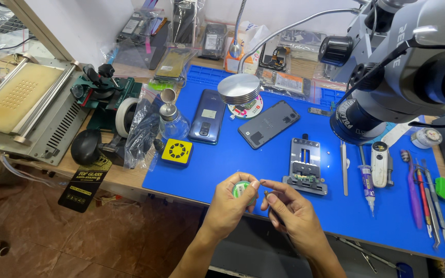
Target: The person works on a small circuit board secured in a metal clamp on a blue mat. They use a soldering iron to apply heat to the board's components while holding a spool of solder wire. The person manipulates the solder wire and the iron to work on specific points on the circuit board.
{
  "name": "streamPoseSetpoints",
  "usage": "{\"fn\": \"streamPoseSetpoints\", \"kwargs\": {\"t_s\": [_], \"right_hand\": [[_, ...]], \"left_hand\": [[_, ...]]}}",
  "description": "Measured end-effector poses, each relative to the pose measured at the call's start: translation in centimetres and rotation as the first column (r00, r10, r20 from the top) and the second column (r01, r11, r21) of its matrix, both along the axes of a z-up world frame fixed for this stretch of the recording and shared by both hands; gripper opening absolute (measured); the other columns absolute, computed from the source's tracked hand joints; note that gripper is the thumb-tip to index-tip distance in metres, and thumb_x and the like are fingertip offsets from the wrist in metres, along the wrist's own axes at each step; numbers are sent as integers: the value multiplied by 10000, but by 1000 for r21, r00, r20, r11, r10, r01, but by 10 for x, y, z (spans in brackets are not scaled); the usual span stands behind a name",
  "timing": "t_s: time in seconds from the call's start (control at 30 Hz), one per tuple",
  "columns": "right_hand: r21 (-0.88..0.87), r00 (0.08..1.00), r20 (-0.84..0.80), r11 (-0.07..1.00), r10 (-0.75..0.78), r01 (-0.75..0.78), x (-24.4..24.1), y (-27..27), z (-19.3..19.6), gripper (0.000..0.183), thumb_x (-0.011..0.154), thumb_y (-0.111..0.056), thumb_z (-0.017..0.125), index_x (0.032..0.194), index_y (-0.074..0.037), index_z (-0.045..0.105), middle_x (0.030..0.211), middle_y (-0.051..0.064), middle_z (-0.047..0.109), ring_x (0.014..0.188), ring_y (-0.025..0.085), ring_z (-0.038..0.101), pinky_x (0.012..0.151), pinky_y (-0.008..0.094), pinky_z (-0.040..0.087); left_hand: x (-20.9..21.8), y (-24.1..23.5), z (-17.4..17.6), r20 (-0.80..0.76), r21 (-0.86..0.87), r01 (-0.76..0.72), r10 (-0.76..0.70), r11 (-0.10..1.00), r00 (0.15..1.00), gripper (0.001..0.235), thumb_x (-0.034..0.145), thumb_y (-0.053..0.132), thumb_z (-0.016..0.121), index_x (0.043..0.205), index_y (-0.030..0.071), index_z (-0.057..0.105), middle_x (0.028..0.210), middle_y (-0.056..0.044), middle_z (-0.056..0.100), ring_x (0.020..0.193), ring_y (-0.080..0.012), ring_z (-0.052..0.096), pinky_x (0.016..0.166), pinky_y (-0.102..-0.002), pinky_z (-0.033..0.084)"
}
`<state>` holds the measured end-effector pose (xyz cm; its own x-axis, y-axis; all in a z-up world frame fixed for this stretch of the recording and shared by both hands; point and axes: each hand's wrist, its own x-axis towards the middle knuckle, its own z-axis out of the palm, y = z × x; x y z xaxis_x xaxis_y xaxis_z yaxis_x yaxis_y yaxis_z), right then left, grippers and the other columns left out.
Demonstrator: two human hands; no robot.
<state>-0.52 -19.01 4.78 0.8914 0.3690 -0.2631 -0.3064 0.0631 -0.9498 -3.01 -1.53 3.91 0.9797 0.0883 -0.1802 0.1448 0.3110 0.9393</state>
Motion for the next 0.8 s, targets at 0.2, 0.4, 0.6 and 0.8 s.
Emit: {"fn": "streamPoseSetpoints", "kwargs": {"t_s": [0.2, 0.4, 0.6, 0.8], "right_hand": [[-4, 1000, 17, 1000, -2, 3, -1, 0, -1, 394, 993, -126, 646, 1368, -36, 725, 821, 160, 683, 506, 162, 465, 435, 257, 335], [-44, 996, 84, 998, -37, 41, -4, -1, 0, 384, 988, -133, 654, 1352, -52, 744, 808, 145, 684, 512, 154, 482, 454, 259, 389], [-96, 969, 229, 989, -90, 115, -8, 2, -4, 350, 999, -131, 643, 1317, -75, 777, 778, 90, 665, 537, 135, 492, 534, 240, 445], [-183, 936, 300, 951, -186, 248, -19, 20, 4, 333, 1001, -175, 662, 1302, -138, 799, 782, 43, 648, 650, 119, 550, 622, 254, 524]], "left_hand": [[-7, -6, 22, 13, 274, -52, 50, 960, 999, 172, 1018, 297, 679, 976, 130, 681, 641, 29, 583, 562, -69, 529, 538, -248, 461], [-9, -13, 21, 56, 329, -97, 83, 939, 995, 164, 1026, 285, 675, 988, 126, 693, 672, 50, 555, 568, -58, 482, 501, -250, 415], [-8, -21, 18, 342, 496, -295, 129, 817, 931, 174, 1017, 263, 638, 1012, 109, 719, 937, 0, 726, 847, -130, 686, 779, -289, 559], [-8, -37, 9, 541, 507, -515, 211, 691, 814, 104, 1027, 141, 619, 1004, 63, 684, 922, -65, 702, 810, -199, 692, 734, -329, 564]]}}
